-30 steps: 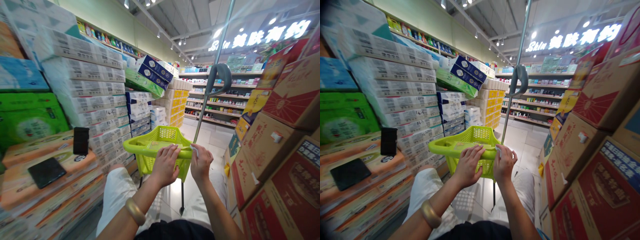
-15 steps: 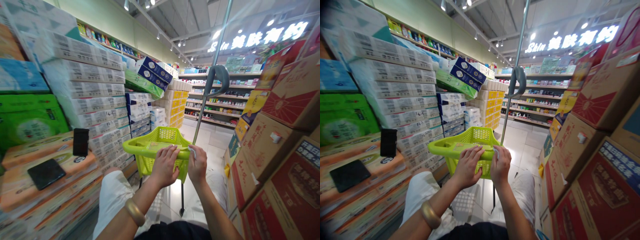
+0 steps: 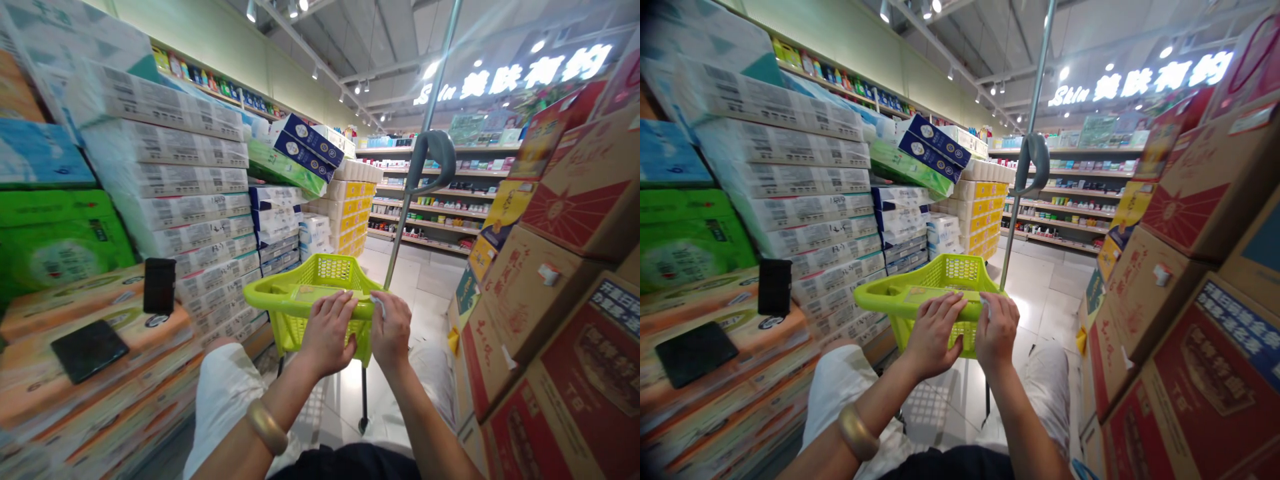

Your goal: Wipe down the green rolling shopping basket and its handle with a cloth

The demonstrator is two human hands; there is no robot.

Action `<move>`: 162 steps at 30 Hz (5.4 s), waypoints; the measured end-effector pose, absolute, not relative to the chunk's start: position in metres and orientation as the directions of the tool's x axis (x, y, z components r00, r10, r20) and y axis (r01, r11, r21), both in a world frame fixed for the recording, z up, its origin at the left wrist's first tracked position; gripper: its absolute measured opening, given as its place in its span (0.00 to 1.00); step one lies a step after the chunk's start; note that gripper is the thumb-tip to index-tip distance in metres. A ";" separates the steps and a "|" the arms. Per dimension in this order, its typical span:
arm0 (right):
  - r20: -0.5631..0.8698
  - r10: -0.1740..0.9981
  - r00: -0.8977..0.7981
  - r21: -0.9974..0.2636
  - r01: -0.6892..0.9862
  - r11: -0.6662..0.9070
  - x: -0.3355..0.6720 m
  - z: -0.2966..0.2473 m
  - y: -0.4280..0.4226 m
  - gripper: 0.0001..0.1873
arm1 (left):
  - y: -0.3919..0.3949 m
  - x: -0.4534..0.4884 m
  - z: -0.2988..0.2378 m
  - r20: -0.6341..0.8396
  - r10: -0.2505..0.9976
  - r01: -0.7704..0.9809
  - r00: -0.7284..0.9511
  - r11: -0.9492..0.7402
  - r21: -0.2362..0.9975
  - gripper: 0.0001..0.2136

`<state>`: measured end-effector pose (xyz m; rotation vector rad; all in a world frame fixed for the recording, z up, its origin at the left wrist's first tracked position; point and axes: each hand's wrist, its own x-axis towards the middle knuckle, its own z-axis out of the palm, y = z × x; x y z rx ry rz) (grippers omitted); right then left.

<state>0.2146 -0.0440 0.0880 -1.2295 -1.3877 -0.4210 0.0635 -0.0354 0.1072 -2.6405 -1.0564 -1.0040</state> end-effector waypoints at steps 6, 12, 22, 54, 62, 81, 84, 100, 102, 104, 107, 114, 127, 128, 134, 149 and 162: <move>0.895 0.441 0.069 -0.272 0.868 0.416 0.210 0.087 -0.047 0.14 | -0.036 0.059 0.108 0.609 0.570 0.653 0.551 -0.749 0.110 0.30; 0.860 0.432 0.273 -0.448 0.809 0.381 0.227 0.089 -0.040 0.14 | -0.036 0.061 0.107 0.624 0.568 0.652 0.536 -0.748 0.120 0.30; 0.877 0.445 0.179 -0.389 0.808 0.442 0.228 0.085 -0.040 0.13 | -0.036 0.058 0.107 0.618 0.569 0.656 0.542 -0.746 0.112 0.30; 0.803 0.590 0.085 -0.496 0.644 0.582 0.251 0.096 -0.039 0.10 | -0.035 0.051 0.111 0.637 0.559 0.654 0.532 -0.749 0.111 0.26; 0.813 0.580 0.052 -0.458 0.673 0.580 0.219 0.096 -0.055 0.11 | -0.030 0.024 0.114 0.662 0.549 0.649 0.511 -0.751 0.122 0.18; 0.771 0.631 0.086 -0.628 0.259 0.734 0.218 0.082 -0.047 0.11 | -0.004 0.001 0.123 0.741 0.549 0.527 0.387 -0.791 0.311 0.10; 0.784 0.613 0.095 -0.612 0.277 0.740 0.206 0.081 -0.048 0.11 | -0.004 0.003 0.128 0.751 0.561 0.594 0.348 -0.751 0.286 0.10; 0.827 0.544 0.145 -0.562 0.273 0.781 0.181 0.051 -0.035 0.13 | -0.040 0.063 0.137 0.590 0.721 0.782 0.362 -0.580 0.228 0.14; 0.816 0.538 0.213 -0.578 0.266 0.771 0.177 0.048 -0.035 0.12 | -0.040 0.062 0.135 0.597 0.716 0.784 0.361 -0.580 0.222 0.14; 0.767 0.550 0.331 -0.632 0.236 0.738 0.173 0.046 -0.035 0.11 | -0.040 0.061 0.136 0.603 0.713 0.774 0.359 -0.588 0.234 0.14; 0.597 0.604 0.528 -0.758 0.123 0.641 0.174 0.045 -0.032 0.13 | -0.041 0.061 0.136 0.606 0.706 0.760 0.366 -0.603 0.244 0.14; 0.382 0.809 0.448 -0.828 -0.224 0.515 0.184 0.101 -0.002 0.17 | -0.042 0.059 0.131 0.642 0.676 0.761 0.362 -0.612 0.216 0.12; 0.398 0.887 0.235 -0.775 -0.431 0.462 0.188 0.159 0.011 0.14 | -0.040 0.055 0.128 0.680 0.614 0.736 0.402 -0.658 0.159 0.11; 0.384 0.900 0.205 -0.771 -0.466 0.435 0.187 0.160 0.010 0.13 | -0.040 0.055 0.128 0.679 0.614 0.737 0.404 -0.658 0.157 0.11; 0.554 0.832 0.031 -0.669 -0.578 0.467 0.200 0.235 0.016 0.11 | -0.038 0.056 0.124 0.690 0.612 0.770 0.387 -0.626 0.123 0.13; 0.795 0.567 0.214 -0.602 0.394 0.695 0.169 0.077 -0.010 0.34 | -0.037 0.048 0.126 0.743 0.553 0.744 0.378 -0.658 0.112 0.12; 0.750 0.572 0.331 -0.656 0.267 0.706 0.178 0.131 0.001 0.28 | -0.037 0.050 0.125 0.743 0.543 0.741 0.392 -0.665 0.095 0.12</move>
